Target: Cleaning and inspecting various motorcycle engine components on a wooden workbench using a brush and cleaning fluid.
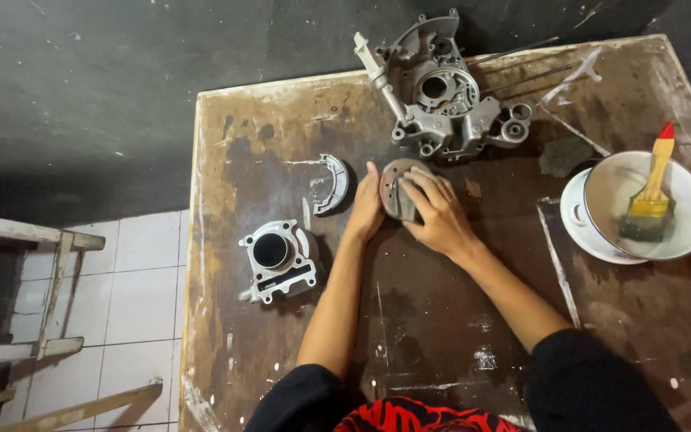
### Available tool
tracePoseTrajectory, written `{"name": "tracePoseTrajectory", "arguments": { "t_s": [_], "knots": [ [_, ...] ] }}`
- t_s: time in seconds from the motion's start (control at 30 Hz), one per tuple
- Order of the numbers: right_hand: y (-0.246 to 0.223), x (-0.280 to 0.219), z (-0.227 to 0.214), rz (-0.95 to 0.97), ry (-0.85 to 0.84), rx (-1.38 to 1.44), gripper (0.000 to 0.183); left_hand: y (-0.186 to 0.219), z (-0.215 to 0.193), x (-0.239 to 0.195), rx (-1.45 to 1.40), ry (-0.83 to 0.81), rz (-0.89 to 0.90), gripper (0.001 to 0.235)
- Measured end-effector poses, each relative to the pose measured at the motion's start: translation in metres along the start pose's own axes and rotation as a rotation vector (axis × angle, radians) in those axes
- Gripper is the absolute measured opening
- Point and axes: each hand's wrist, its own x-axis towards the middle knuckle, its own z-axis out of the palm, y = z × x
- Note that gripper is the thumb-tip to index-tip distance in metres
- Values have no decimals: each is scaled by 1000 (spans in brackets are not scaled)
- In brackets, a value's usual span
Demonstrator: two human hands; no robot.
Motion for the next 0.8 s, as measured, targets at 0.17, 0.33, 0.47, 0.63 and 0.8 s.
{"name": "tracePoseTrajectory", "arguments": {
  "t_s": [0.17,0.33,0.47,0.63,0.8],
  "knots": [
    [12,-2,5,-4,20,-134,69,-11,-9,3,35,-26,16,61],
    [15,-6,16,-146,77,-110,66,-6,-8,5,51,6,44,56],
    [18,-7,22,33,107,-177,64,4,-3,2,159,-18,4,59],
    [17,-8,26,-87,121,-183,71,4,-1,4,173,-52,39,58],
    [4,-1,25,-2,134,-175,72,18,11,-4,97,-33,-7,51]
  ]
}}
